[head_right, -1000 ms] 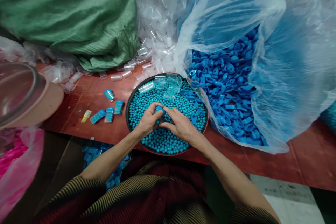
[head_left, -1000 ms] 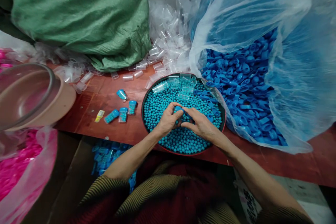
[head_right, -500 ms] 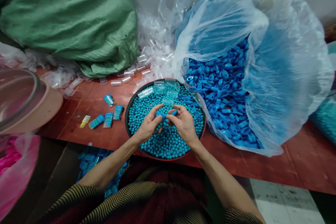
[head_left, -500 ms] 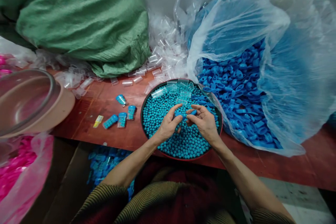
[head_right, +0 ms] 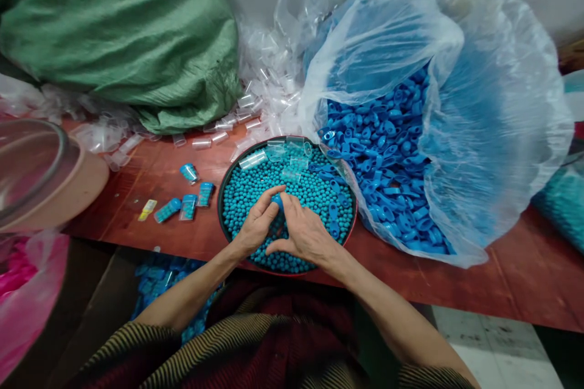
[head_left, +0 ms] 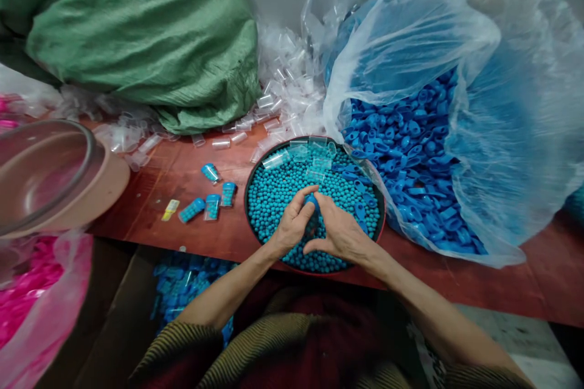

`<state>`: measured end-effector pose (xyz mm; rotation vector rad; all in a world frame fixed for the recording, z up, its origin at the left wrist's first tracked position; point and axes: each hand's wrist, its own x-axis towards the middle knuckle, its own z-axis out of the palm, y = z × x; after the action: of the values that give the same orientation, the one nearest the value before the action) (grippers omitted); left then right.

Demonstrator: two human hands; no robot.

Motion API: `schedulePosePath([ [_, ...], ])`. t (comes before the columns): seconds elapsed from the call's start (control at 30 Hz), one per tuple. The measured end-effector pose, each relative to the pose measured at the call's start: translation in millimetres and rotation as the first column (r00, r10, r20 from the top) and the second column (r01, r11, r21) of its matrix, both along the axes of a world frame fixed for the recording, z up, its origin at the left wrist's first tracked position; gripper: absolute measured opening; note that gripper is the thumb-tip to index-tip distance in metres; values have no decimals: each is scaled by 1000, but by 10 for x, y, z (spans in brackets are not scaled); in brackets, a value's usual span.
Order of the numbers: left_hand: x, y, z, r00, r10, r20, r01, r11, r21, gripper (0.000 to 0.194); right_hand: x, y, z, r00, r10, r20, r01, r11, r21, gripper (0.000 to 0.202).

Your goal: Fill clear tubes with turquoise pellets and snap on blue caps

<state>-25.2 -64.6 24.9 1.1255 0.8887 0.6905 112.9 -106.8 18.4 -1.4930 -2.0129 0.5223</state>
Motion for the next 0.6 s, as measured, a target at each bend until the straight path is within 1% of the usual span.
schedulePosePath([
  [0.03,5,-10,7,1000,12,0,-12,1000,-7,49,-41,-28,-30,998,-47,31,45,998,43,88],
  [0.1,10,-28,11,1000,18,-2,-18,1000,5,48,-99,-58,-68,989,-133,61,126,987,103,82],
  [0.13,10,-37,8,1000,18,-5,-18,1000,17,47,-110,-61,-76,986,-151,76,142,983,121,78],
  [0.2,11,-57,-1,1000,16,-9,-16,1000,26,44,-104,-53,-78,984,-130,122,113,984,138,74],
  [0.3,28,-95,-12,998,69,-12,-68,997,38,34,-72,-35,-85,979,-88,183,61,987,146,71],
  [0.37,51,-120,-13,993,119,-18,-118,993,30,24,-71,-31,-106,975,-89,204,61,988,141,70],
  [0.43,74,-136,-13,987,157,-27,-157,988,14,19,-97,-35,-134,971,-98,217,71,989,129,68],
  [0.53,86,-131,-22,982,188,-24,-188,982,-3,19,-159,-46,-166,975,-108,193,89,990,107,67],
  [0.6,71,-109,-30,981,193,-4,-193,981,-23,23,-187,-48,-172,984,-127,128,117,990,85,69],
])
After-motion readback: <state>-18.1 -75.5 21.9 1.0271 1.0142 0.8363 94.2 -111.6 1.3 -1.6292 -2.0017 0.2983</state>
